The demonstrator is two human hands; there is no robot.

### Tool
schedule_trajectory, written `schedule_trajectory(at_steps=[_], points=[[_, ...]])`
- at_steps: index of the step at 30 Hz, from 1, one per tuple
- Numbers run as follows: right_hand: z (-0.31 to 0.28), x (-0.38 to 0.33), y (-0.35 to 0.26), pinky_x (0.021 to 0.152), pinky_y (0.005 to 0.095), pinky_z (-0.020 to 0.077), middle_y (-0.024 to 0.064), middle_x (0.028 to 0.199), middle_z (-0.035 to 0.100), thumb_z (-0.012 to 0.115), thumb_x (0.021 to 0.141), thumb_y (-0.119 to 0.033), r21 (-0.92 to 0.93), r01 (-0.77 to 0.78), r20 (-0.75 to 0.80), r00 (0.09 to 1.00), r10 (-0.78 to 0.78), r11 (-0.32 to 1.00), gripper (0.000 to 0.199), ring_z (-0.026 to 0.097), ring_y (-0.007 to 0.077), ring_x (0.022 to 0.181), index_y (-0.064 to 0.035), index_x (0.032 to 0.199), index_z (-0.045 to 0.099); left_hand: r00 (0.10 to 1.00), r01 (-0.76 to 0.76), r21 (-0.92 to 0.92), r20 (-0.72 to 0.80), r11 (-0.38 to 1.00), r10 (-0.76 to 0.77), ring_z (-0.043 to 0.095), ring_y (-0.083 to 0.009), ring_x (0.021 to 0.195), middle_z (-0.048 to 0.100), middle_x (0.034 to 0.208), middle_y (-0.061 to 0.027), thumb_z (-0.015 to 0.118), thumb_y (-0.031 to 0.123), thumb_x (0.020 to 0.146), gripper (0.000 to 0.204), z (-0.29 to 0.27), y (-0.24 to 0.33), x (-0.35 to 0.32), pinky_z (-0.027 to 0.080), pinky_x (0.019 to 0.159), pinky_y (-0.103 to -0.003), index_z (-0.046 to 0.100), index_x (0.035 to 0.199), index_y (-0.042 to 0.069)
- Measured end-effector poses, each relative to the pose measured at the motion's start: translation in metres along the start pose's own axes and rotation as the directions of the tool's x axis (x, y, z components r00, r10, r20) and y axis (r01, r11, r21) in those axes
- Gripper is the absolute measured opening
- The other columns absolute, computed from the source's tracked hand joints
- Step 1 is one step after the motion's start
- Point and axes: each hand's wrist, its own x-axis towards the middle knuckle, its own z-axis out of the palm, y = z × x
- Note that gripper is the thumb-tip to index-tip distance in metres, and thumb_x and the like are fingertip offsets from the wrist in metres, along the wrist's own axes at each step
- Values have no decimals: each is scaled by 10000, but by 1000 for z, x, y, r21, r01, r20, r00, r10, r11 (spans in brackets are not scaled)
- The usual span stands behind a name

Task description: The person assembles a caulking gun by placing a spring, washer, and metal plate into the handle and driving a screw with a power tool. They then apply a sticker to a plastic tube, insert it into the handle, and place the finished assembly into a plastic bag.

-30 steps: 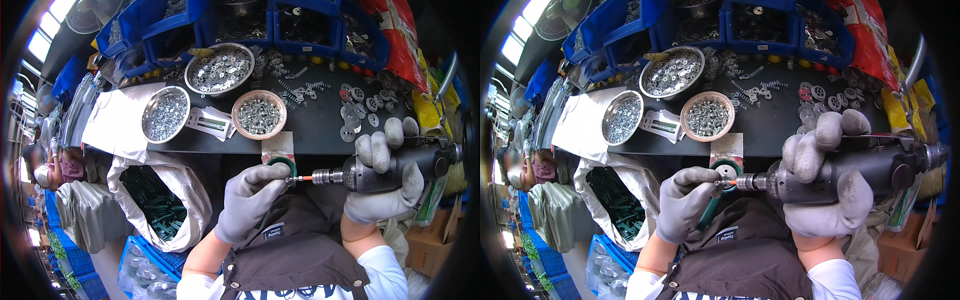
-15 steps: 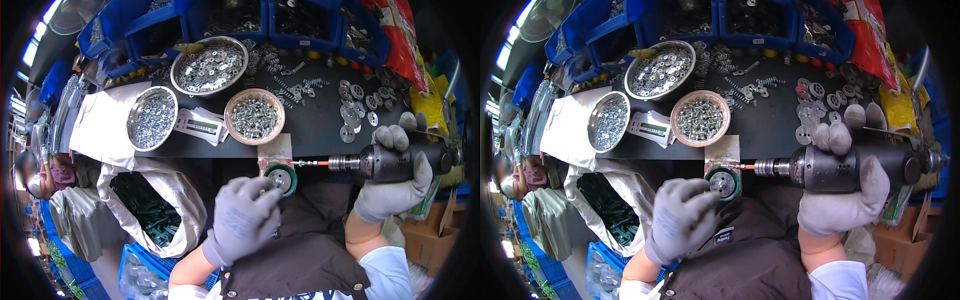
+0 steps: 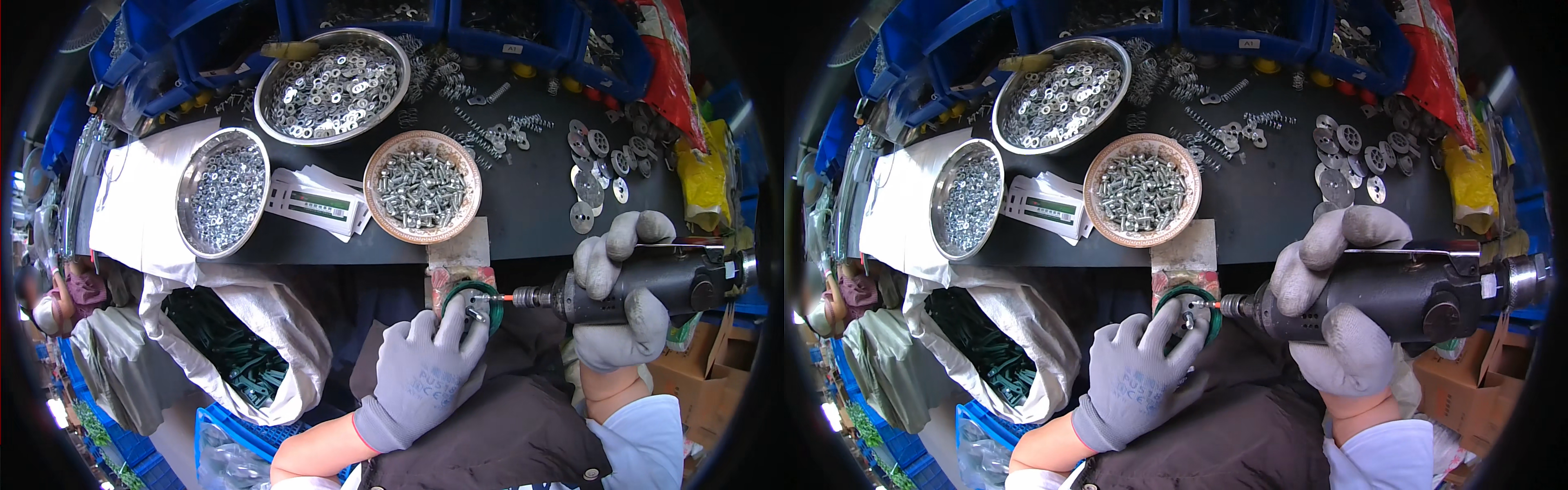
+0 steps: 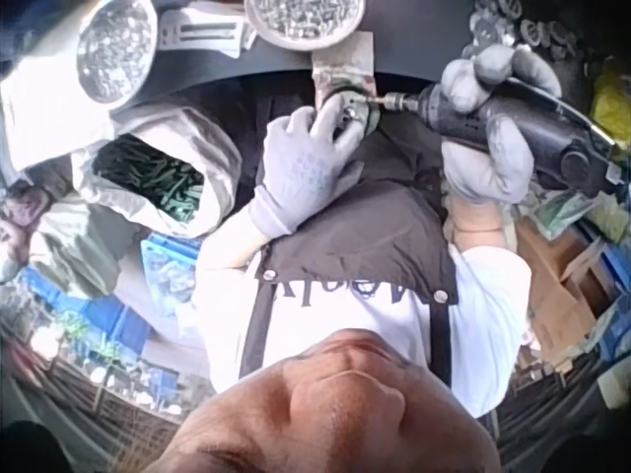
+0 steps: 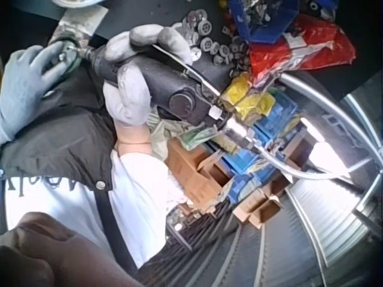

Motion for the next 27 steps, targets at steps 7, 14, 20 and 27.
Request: schedule_trajectory(at_steps=[7, 14, 20, 27], points=[[13, -3, 6, 637, 259, 421, 47, 973, 537, 794, 739, -212, -156, 6, -16, 1000, -8, 988, 618, 568, 112, 660, -89, 1273, 509, 999, -34, -38, -42, 999, 32, 551, -190, 848, 545, 1182, -49, 728, 429, 695, 548, 2, -5, 0, 398, 658, -382, 614, 1181, 202], [34, -2, 7, 730, 363, 546, 160, 965, 600, 798, 774, -55, -131, -69, 204, 974, 95, 989, 465, 654, 252, 825, 34, 1153, 542, 997, -51, -53, -54, 997, 48, 555, -199, 872, 540, 1189, -58, 723, 431, 699, 548, 6, -9, -2, 403, 667, -386, 615, 1182, 195], [29, 13, 14, 686, 334, 544, 131, 829, 634, 706, 810, -32, -500, 124, 458, 878, 140, 857, 188, 645, 200, 758, -7, 963, 599, 989, -97, -69, -114, 993, 88, 534, -196, 872, 555, 1146, -65, 721, 385, 701, 490, 4, -17, -5, 421, 637, -351, 636, 1111, 132], [47, -1, 13, 719, 315, 530, 129, 1005, 579, 577, 779, -13, -522, -92, 126, 975, 183, 848, 513, 601, 165, 763, -43, 1280, 470, 992, -120, -62, -41, 991, 117, 579, -232, 926, 570, 1202, -82, 714, 430, 721, 453, -2, -16, -5, 447, 714, -392, 653, 1096, 182]])
